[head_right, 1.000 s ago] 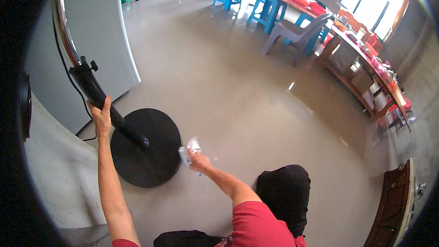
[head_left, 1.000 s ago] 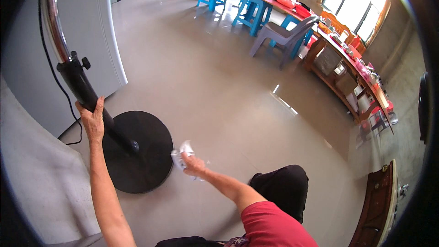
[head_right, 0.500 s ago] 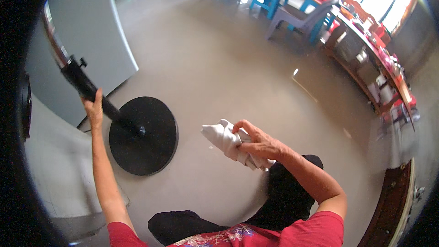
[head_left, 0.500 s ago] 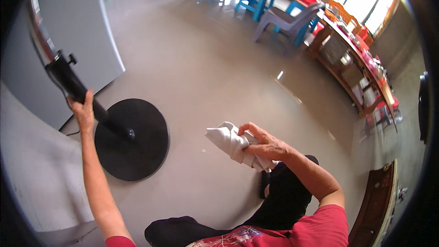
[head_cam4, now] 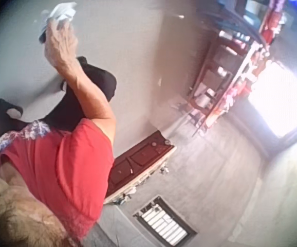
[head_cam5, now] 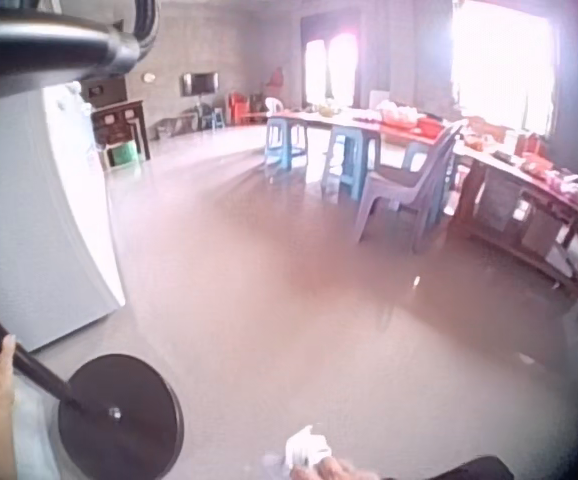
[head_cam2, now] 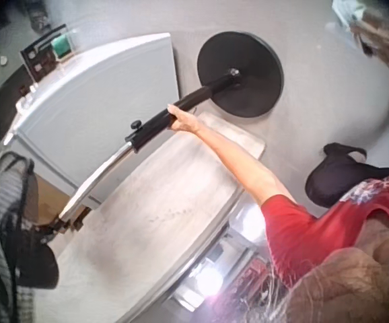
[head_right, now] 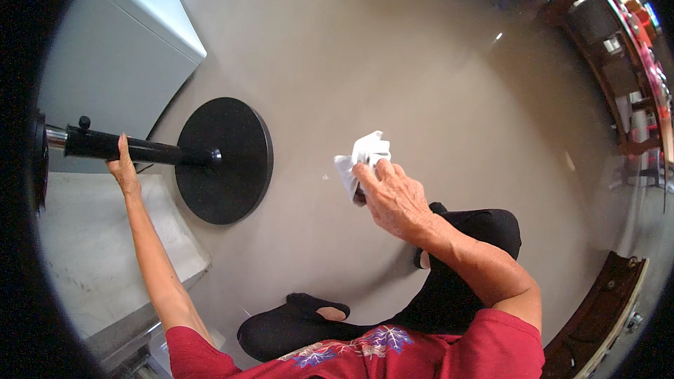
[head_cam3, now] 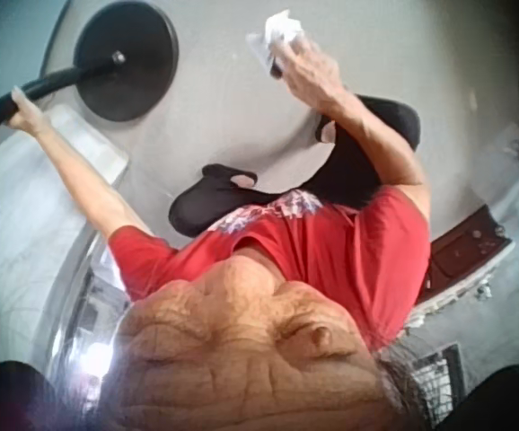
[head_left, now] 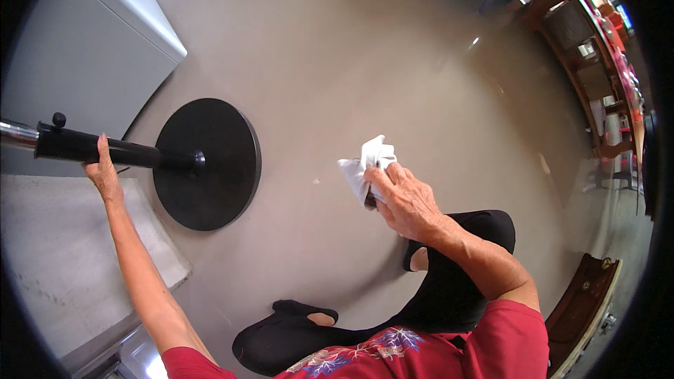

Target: The person wipes the front and back wire cages of a standing fan with a white cloth. They then proceed to wipe the fan's vertical pole and the circular base, cleaning the entire unit from top to bottom.

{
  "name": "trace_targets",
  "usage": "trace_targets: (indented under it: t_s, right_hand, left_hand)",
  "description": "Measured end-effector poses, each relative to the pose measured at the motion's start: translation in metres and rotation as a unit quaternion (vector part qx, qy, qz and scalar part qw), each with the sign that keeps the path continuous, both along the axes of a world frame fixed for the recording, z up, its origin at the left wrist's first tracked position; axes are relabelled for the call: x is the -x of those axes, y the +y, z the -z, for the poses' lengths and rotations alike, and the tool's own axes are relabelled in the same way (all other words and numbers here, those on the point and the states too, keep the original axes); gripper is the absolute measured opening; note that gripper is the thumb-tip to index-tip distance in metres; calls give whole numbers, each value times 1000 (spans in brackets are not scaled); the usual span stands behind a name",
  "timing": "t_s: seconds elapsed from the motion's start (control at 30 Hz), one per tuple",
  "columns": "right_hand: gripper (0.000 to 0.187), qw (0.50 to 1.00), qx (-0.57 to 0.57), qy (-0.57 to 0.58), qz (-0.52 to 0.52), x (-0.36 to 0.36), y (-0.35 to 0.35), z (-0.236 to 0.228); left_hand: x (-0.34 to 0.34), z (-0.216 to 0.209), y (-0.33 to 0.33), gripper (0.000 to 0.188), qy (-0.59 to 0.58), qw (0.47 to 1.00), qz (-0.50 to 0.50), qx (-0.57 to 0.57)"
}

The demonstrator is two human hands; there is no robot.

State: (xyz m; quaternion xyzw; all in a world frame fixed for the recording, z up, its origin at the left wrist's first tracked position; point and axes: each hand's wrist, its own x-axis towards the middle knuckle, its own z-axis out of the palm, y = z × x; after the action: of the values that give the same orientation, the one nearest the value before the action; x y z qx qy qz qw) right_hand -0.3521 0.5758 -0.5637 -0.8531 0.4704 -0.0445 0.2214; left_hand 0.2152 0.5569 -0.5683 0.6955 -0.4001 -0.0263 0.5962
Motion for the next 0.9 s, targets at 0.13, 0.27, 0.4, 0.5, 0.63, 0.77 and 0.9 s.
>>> trace_targets:
  t_s: [0.13, 0.27, 0.4, 0.5, 0.63, 0.77, 0.9]
  right_hand:
    - [50, 995, -78, -45, -50, 4, 12, -4]
    - [24, 967, -246, -65, -20, 8, 31, -13]
    - [25, 952, -281, -110, 42, 22, 41, -22]
    - [25, 919, -355, -141, 99, 32, 36, -34]
    - [26, 886, -340, -256, 184, 22, 41, -15]
    - [31, 820, -340, -397, 233, 39, 40, -11]
    - [35, 731, -372, -481, 308, 53, 57, -11]
  left_hand:
    - [-16, 13, 0, 24, 16, 1000, -4, -14]
    - [-22, 18, 10, 27, 44, 998, -1, -51]
    - [-40, 13, 24, 41, 168, 975, -83, -120]
    - [-13, 17, 25, 73, 7, 934, -256, -249]
    - [72, 90, 86, 40, 270, 893, -121, -340]
    - [347, 40, 86, 52, 529, 629, 130, -555]
    - [459, 7, 99, 54, 717, 456, 228, -475]
